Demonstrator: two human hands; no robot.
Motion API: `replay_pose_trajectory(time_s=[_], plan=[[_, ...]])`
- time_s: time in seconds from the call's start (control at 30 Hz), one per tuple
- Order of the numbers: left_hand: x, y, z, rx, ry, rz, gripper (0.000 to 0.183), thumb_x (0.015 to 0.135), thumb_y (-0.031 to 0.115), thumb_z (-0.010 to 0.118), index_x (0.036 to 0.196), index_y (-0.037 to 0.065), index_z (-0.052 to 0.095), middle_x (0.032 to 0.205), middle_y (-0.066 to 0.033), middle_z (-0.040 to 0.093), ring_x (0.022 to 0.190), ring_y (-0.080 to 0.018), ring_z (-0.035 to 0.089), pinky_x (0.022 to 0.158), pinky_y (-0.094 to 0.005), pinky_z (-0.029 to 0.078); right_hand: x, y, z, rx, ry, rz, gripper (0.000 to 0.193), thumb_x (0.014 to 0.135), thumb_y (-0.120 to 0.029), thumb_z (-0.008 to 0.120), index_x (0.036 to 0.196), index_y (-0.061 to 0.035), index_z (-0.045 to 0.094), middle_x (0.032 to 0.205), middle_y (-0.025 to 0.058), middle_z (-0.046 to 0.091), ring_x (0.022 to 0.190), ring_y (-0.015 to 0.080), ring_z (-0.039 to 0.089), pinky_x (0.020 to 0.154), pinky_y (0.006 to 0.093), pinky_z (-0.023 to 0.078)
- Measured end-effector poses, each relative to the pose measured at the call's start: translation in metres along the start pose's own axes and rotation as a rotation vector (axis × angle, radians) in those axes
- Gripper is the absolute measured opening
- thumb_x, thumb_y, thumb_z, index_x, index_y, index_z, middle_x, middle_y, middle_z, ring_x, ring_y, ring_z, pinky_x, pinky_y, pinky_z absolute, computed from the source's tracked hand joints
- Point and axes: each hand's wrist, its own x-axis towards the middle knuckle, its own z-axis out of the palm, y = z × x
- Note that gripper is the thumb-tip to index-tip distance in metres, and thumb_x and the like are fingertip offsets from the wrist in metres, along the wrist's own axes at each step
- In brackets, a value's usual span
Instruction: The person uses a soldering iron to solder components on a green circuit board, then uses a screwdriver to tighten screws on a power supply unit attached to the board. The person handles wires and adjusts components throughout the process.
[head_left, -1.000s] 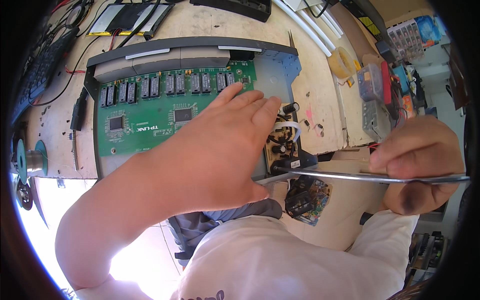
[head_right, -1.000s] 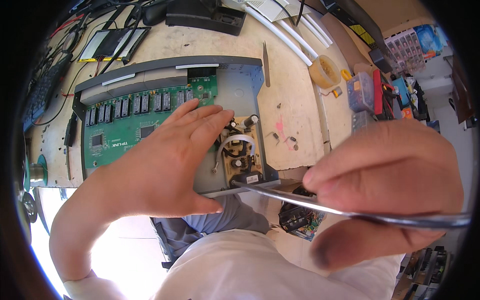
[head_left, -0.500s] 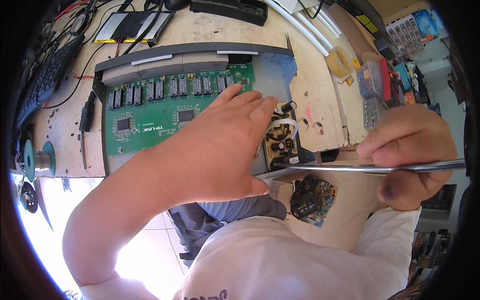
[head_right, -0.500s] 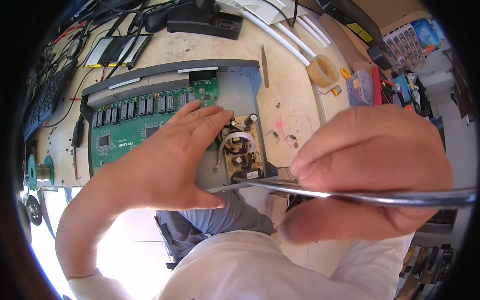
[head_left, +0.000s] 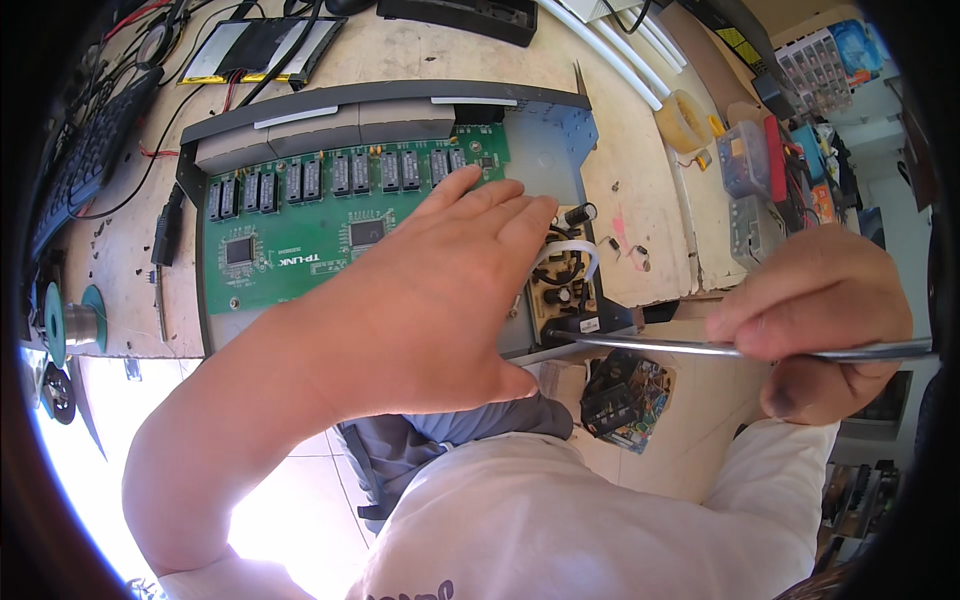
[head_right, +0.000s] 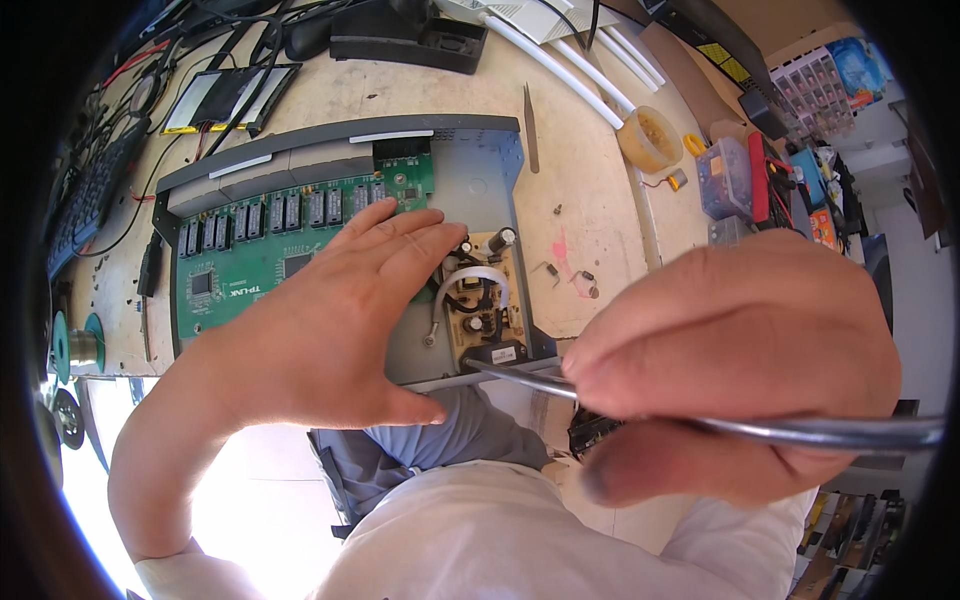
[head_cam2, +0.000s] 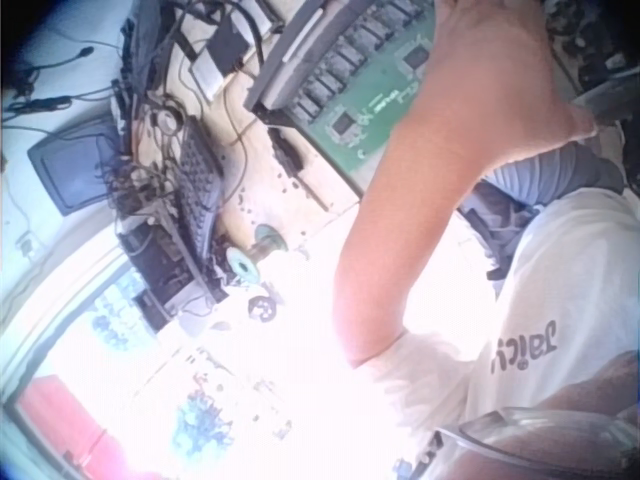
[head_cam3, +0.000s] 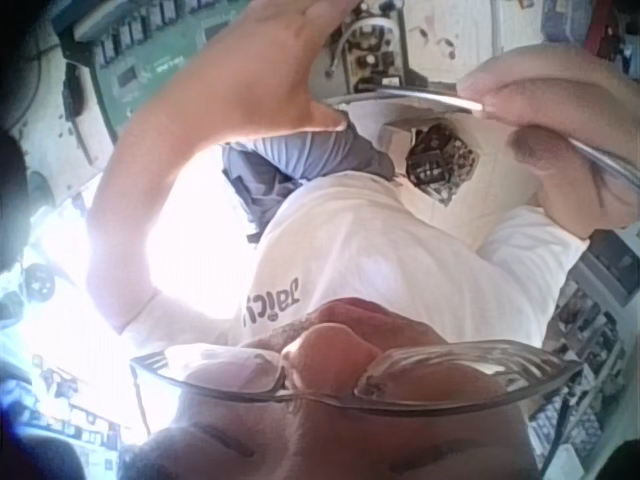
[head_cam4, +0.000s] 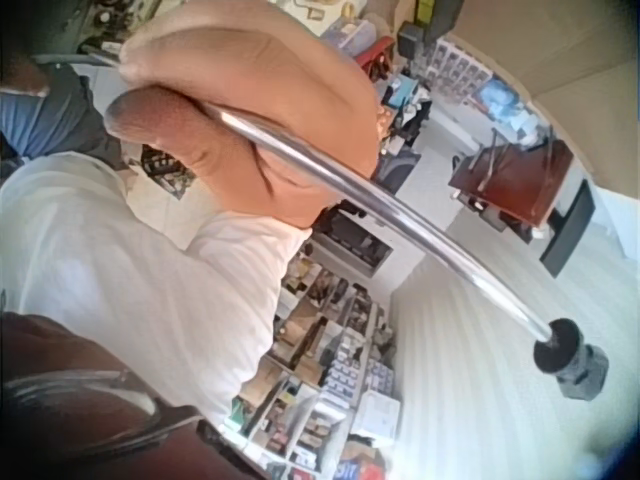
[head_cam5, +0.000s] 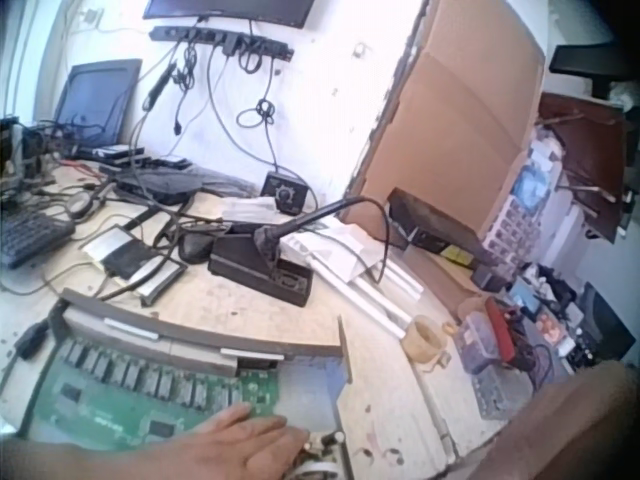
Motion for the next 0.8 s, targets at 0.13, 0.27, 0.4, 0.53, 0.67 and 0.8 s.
replay_pose_trajectory(time_s=[0.13,0.27,0.4,0.53,0.67,0.8], plan=[[-0.002,-0.001,0.002,0.013,0.028,0.022,0.108,0.066,0.033,0.092,0.15,-0.006,0.035,0.147,-0.026,0.047,0.146,-0.0375,0.038,0.128,-0.0472,0.021,0.003,0.005,-0.002,0.039,-0.071,-0.051,0.032,0.083,-0.022,0.082,0.098,0.0025,0.068,0.098,0.0214,0.073,0.07,0.0253,0.074,0.06,0.0327,0.059],[0.0,-0.002,0.002,-0.003,0.024,0.034,0.108,0.065,0.032,0.092,0.149,-0.006,0.035,0.146,-0.0256,0.048,0.145,-0.0376,0.039,0.127,-0.0485,0.021,0.002,0.004,0.001,0.008,-0.015,-0.032,0.029,0.083,-0.018,0.081,0.098,0.0029,0.068,0.098,0.0222,0.072,0.073,0.0276,0.074,0.061,0.0341,0.061],[-0.001,-0.003,0.003,-0.014,0.037,0.04,0.108,0.065,0.031,0.092,0.149,-0.005,0.035,0.146,-0.0254,0.048,0.144,-0.0379,0.04,0.127,-0.0487,0.022,0.004,0.012,0.005,0.082,-0.013,-0.069,0.026,0.086,-0.018,0.077,0.097,0.0038,0.068,0.095,0.0227,0.072,0.069,0.0281,0.074,0.06,0.0334,0.061],[0.0,-0.002,0.002,-0.011,0.034,0.041,0.107,0.065,0.031,0.092,0.149,-0.005,0.036,0.146,-0.0254,0.048,0.143,-0.0385,0.04,0.127,-0.0491,0.022,-0.001,0.004,0.011,0.031,0.123,0.032,0.023,0.088,-0.019,0.073,0.096,0.0027,0.069,0.093,0.0218,0.073,0.071,0.0282,0.074,0.062,0.035,0.061],[-0.001,-0.003,0.003,0.003,0.043,0.038,0.107,0.065,0.031,0.092,0.149,-0.005,0.036,0.146,-0.0254,0.048,0.143,-0.039,0.04,0.127,-0.0494,0.022,0.003,0.018,0.018,0.116,0.13,-0.056,0.028,0.087,-0.024,0.077,0.092,0.003,0.07,0.087,0.021,0.073,0.067,0.0262,0.072,0.061,0.0332,0.061],[0.002,-0.002,0.003,0.009,0.037,0.043,0.108,0.065,0.031,0.092,0.15,-0.004,0.036,0.146,-0.0255,0.048,0.143,-0.0394,0.04,0.127,-0.0493,0.022,0.0,0.013,0.01,0.075,0.061,-0.035,0.029,0.087,-0.023,0.078,0.094,0.0035,0.07,0.095,0.022,0.073,0.07,0.0268,0.072,0.061,0.033,0.06]])
